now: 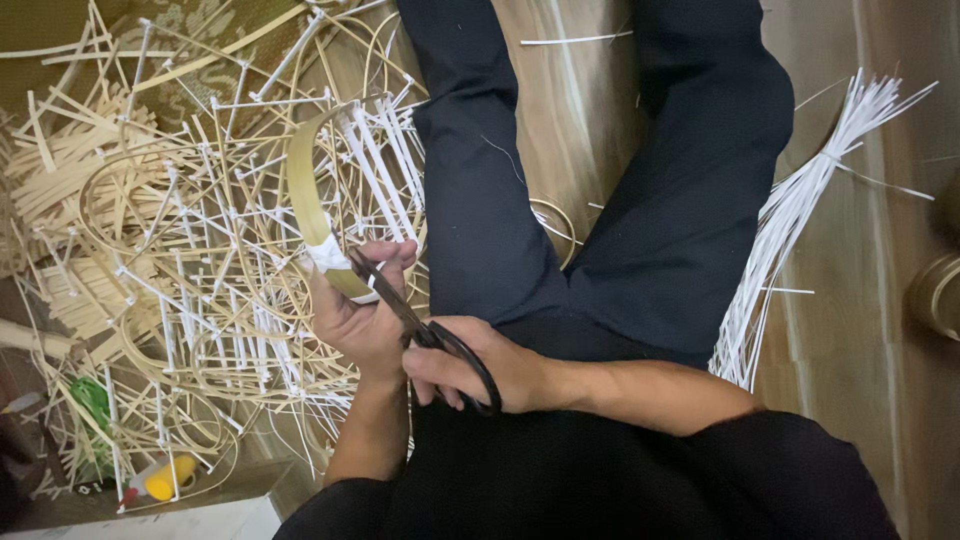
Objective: The person sits on the floor and weaves white plastic strips around a curved bamboo frame. They wrap the strips tightly around the frame, tie knots to secure them, and use scissors to trim the excess plastic. The person continues this process, adding more strips and securing them to the frame.
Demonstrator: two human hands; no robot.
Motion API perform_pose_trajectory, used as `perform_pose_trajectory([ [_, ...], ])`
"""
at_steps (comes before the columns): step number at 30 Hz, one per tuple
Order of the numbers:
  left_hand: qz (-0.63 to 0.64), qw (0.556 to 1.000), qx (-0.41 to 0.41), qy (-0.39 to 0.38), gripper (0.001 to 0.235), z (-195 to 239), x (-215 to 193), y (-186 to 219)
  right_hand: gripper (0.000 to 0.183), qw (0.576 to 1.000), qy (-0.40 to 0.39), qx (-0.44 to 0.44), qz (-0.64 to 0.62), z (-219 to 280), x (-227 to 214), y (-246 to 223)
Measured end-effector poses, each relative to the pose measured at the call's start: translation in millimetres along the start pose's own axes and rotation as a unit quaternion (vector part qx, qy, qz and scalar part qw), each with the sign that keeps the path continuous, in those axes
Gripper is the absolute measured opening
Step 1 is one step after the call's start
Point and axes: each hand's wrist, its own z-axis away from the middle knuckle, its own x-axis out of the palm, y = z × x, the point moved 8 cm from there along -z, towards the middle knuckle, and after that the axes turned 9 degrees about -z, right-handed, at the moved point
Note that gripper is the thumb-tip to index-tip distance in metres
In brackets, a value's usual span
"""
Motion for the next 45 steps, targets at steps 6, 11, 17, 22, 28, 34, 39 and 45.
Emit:
perform_pose_trajectory([
  [6,-0.008,1.0,0.003,-0.004,0.019,2.6,-1.0,-4.6,0.043,0.996,-0.031,-0.023,-0.075,-2.4,-2.2,14.2],
  [11,-0.098,0.991,0.077,-0.037,0.017,-7.5,-5.1,-1.5,0.036,1.0,0.009,-0.016,-0.013,3.3,-5.2,3.8],
  [17,-0.352,0.907,0.226,-0.041,0.032,-65.3,-24.3,72.1,0.022,0.867,0.185,-0.346,0.307,52.3,-27.8,-123.0],
  [22,-0.382,0.817,0.377,-0.21,0.021,-79.0,25.1,146.9,0.044,0.787,0.227,-0.419,0.392,65.5,-10.9,-155.1],
  [28,-0.419,0.738,0.449,-0.278,0.036,-69.2,82.1,156.7,0.043,0.882,0.153,-0.366,0.253,56.4,-6.1,-129.1],
  [34,-0.183,0.907,0.136,-0.354,0.031,-34.4,61.9,70.1,0.038,0.907,0.226,-0.349,0.063,69.7,-41.4,-125.3],
  [39,-0.221,0.924,0.18,-0.254,0.023,-13.4,43.5,52.4,0.032,0.896,0.223,-0.378,0.063,81.8,-27.1,-145.5],
  [45,0.075,0.922,-0.135,-0.355,0.034,-70.1,1.0,93.0,0.017,0.836,0.326,-0.394,0.202,158.7,-100.2,-160.0],
])
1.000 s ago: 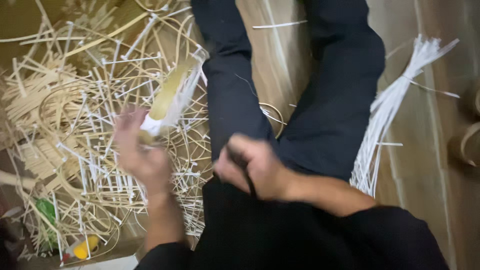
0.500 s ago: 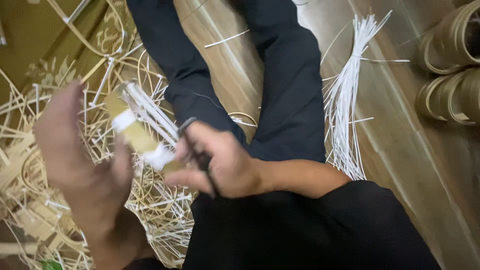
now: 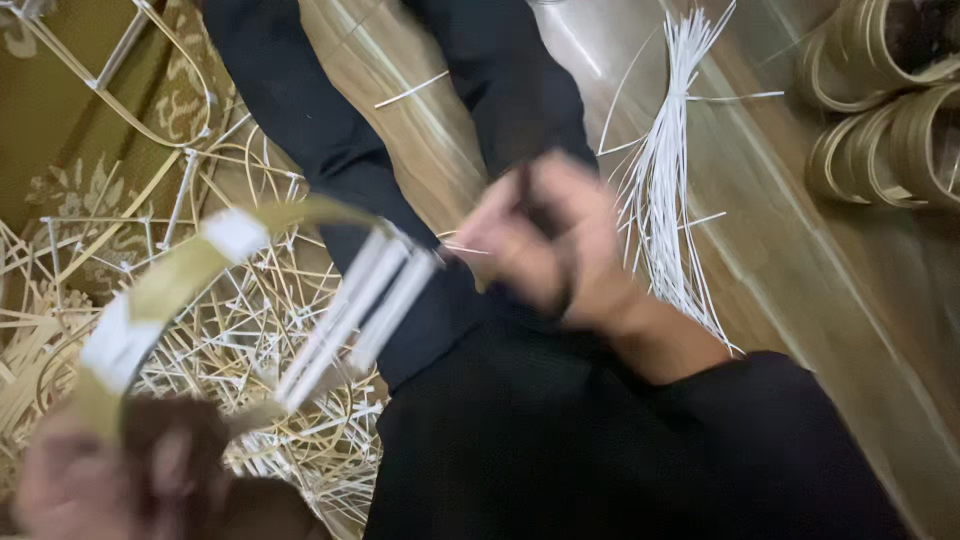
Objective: The person sits on the floor and weaves white plastic strips around a curved bamboo frame. They wrap the strips tightly around the frame, tie knots to secure them, and use scissors to trim the excess plastic. The person continues this process, adding more strips and securing them to the frame.
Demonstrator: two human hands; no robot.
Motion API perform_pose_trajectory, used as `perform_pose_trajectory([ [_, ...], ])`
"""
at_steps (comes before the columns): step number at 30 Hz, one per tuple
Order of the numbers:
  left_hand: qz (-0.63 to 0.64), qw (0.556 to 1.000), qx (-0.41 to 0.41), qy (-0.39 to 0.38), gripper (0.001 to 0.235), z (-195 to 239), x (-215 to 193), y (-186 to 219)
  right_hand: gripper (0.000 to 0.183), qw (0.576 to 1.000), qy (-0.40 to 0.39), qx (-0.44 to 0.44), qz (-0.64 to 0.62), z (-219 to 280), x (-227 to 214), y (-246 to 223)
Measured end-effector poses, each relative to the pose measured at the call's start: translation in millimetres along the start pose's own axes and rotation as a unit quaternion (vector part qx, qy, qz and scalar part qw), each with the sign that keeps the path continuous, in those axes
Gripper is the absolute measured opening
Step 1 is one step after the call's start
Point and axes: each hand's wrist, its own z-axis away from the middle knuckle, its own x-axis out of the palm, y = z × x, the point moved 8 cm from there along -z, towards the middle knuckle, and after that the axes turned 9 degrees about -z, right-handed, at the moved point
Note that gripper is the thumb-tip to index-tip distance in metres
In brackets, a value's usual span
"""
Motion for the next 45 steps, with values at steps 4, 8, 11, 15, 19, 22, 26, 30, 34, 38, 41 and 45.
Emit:
perform_pose_trajectory([
  [4,0.089,0.983,-0.14,-0.075,0.036,-0.7,-14.5,-12.1,0.023,0.961,0.203,0.08,0.167,14.2,-126.3,80.8],
  [8,0.098,0.987,-0.125,-0.002,0.036,4.5,-32.7,-35.7,0.039,0.794,0.195,0.24,0.523,78.1,-205.9,205.9],
  [11,0.115,0.983,-0.12,-0.072,0.031,2.4,-43.8,-45.2,0.038,0.758,0.138,0.34,0.539,139.0,-222.7,293.9],
  [15,0.219,0.961,-0.129,-0.109,0.034,10.2,-80.7,-83.5,0.041,0.737,0.045,0.399,0.544,184.3,-225.3,366.3],
  [19,0.308,0.935,-0.126,-0.118,0.045,22.8,-144.2,-137.0,0.038,0.713,0.011,0.44,0.547,195.2,-210.2,395.8],
  [22,0.384,0.89,-0.111,-0.217,0.052,29.4,-172.9,-159.0,0.035,0.716,0.013,0.435,0.546,194.1,-204.0,393.4],
  [26,0.297,0.866,-0.08,-0.395,0.063,26.7,-187.6,-164.6,0.034,0.747,0.036,0.419,0.515,176.8,-217.6,368.1],
  [30,0.347,0.824,-0.074,-0.442,0.066,29.4,-183.4,-161.2,0.033,0.775,0.155,0.368,0.489,144.1,-271.5,319.0],
  [34,0.382,0.808,-0.085,-0.44,0.065,23.1,-178.1,-161.0,0.021,0.834,0.212,0.23,0.455,114.9,-321.5,297.6],
  [38,0.378,0.821,-0.118,-0.412,0.062,23.3,-193.3,-165.3,0.025,0.811,0.259,0.225,0.473,98.4,-332.6,299.8],
  [41,0.441,0.723,-0.05,-0.529,0.059,19.5,-165.2,-153.1,0.046,0.782,0.286,0.301,0.465,97.8,-314.1,310.4],
  [45,0.224,0.864,-0.144,-0.428,0.052,0.5,-146.1,-127.4,0.052,0.753,0.323,0.326,0.471,101.2,-305.2,331.3],
])
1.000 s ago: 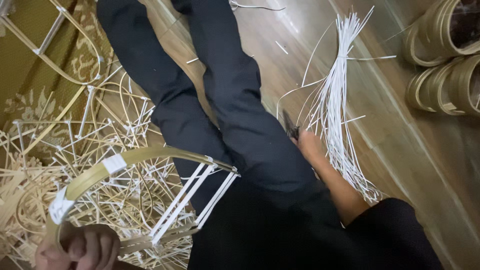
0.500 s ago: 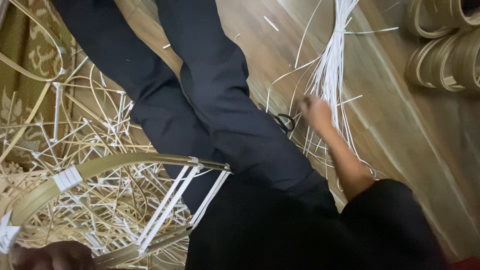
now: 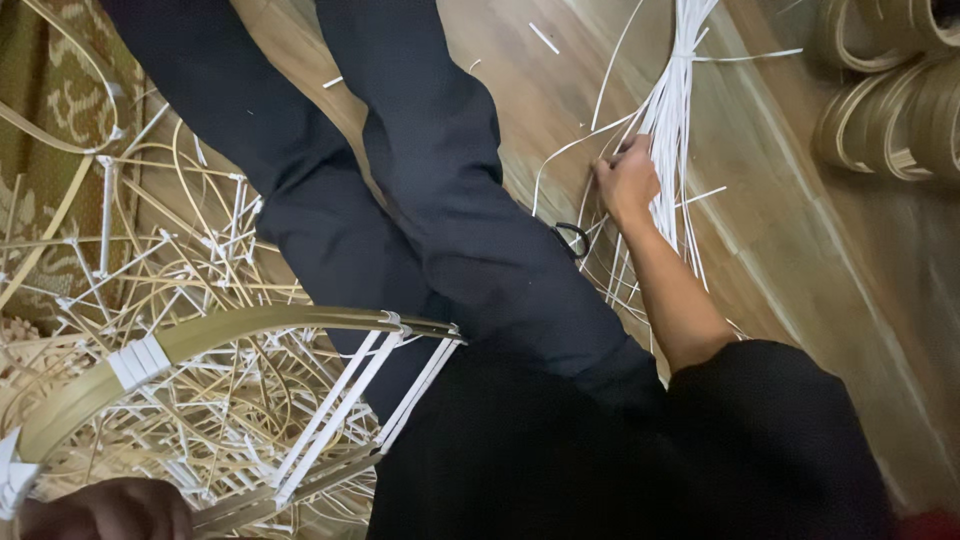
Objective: The person sits on the floor and weaves white plastic strips around a curved bamboo frame. They wrap the strips tightly around the frame, tie knots to secure them, and use scissors to trim the excess plastic. The person continues this process, adding more strips and securing them to the frame.
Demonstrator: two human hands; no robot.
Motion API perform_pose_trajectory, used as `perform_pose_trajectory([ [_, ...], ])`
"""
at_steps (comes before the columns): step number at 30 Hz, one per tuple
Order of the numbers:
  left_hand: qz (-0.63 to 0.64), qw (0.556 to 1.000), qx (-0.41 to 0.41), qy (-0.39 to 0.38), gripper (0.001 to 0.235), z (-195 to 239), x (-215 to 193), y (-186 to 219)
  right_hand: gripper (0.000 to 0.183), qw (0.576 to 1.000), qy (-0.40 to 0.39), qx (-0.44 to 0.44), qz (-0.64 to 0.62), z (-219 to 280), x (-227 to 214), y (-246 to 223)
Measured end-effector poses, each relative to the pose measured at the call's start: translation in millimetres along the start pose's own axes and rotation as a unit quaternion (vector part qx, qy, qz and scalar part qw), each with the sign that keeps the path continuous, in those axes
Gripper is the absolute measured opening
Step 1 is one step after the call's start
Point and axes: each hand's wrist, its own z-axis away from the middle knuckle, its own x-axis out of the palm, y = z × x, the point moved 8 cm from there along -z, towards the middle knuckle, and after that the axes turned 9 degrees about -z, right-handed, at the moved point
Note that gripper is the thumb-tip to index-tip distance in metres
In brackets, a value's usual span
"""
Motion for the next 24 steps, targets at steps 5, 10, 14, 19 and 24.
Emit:
perform_pose_trajectory([
  [5,0.141,0.976,0.121,-0.113,0.048,-12.5,7.9,-6.5,0.05,0.992,-0.018,0.02,-0.12,-18.2,17.9,25.7],
  [10,0.117,0.939,0.034,0.322,0.038,-0.6,19.2,12.1,0.045,0.978,-0.059,0.063,-0.19,-25.9,-11.9,45.4],
  [14,0.19,0.97,0.047,0.141,0.05,-27.4,13.3,-4.9,0.052,0.992,-0.052,0.001,-0.115,-11.8,-19.8,25.9],
  [19,0.168,0.979,0.115,0.031,0.052,-5.9,22.5,-16.2,0.062,0.999,-0.009,-0.035,-0.01,16.0,4.4,-6.6],
  [24,0.152,0.962,0.109,0.199,0.054,-3.2,31.1,-13.0,0.044,0.999,0.0,-0.008,-0.035,3.3,17.3,15.1],
])
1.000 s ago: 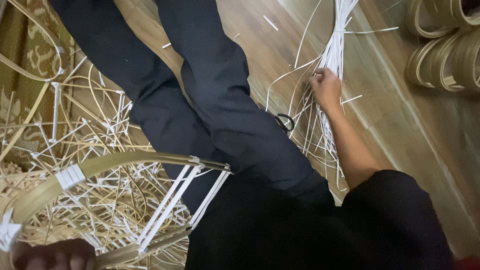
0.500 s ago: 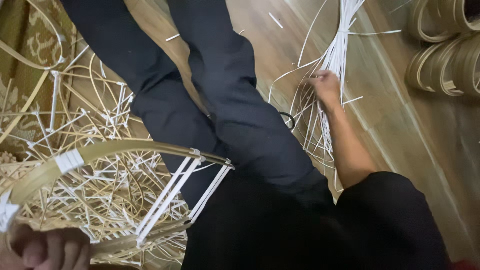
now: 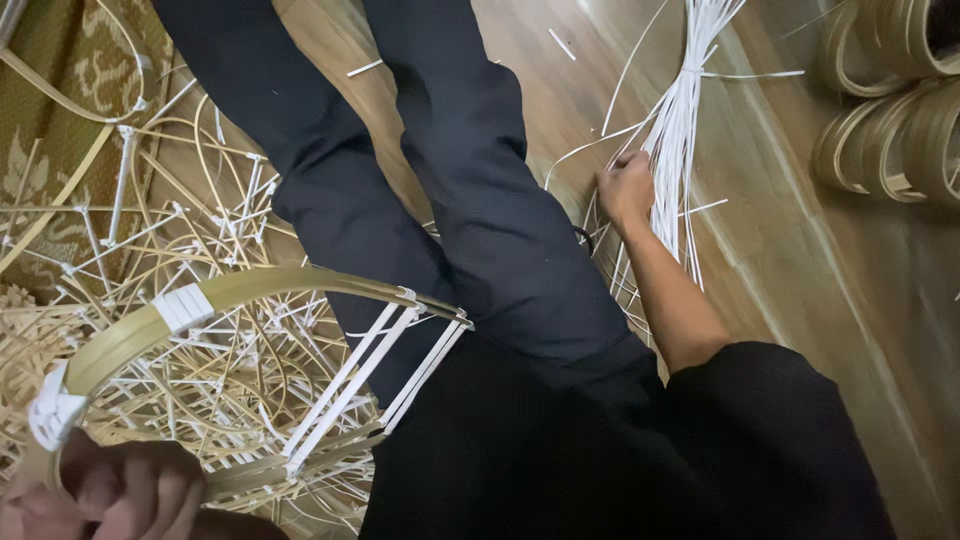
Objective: The person sits on the floor and weaves white plastic strips around a curved bamboo frame. They wrap the strips tightly around the frame, tie knots to secure them, and use scissors to trim the excess plastic. The person continues this process, adding more strips and securing them to the frame.
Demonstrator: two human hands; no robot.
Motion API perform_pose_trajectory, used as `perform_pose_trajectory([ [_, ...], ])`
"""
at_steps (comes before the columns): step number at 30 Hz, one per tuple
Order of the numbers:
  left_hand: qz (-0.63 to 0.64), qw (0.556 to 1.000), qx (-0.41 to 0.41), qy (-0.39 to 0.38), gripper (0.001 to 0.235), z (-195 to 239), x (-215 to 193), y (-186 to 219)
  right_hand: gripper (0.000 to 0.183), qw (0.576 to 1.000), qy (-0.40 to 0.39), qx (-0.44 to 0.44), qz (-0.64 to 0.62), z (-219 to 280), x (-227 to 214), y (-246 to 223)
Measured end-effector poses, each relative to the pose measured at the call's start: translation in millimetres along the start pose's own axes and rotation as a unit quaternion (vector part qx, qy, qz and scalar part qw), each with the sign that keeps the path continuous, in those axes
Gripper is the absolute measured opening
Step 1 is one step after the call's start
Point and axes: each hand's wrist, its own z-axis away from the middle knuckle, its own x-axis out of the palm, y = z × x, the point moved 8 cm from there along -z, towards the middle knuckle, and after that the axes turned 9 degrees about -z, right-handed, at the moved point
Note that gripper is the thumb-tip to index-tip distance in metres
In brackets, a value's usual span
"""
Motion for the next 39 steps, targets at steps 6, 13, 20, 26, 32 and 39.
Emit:
perform_pose_trajectory([
  [6,0.029,0.998,-0.06,-0.011,0.053,-35.3,34.2,1.2,0.045,0.988,-0.043,0.064,-0.134,-8.0,-0.3,28.7],
  [13,-0.001,0.997,0.041,0.068,0.037,-37.3,51.0,3.0,0.036,0.993,-0.065,0.003,-0.1,17.8,2.2,18.6],
  [20,-0.071,0.984,0.105,0.127,0.025,9.7,55.3,11.3,0.055,0.997,-0.039,-0.008,0.062,31.2,1.6,-9.5],
  [26,-0.242,0.921,0.184,0.243,0.016,74.6,60.1,21.9,0.027,0.992,0.0,-0.033,0.122,1.1,18.4,20.2],
  [32,-0.385,0.834,0.209,0.334,0.012,106.5,57.6,22.4,0.041,0.995,0.024,-0.041,0.086,9.9,8.0,17.5],
  [39,-0.475,0.747,0.203,0.417,0.02,120.6,55.1,8.8,0.015,0.998,0.019,-0.009,0.065,-7.3,8.4,27.2],
])
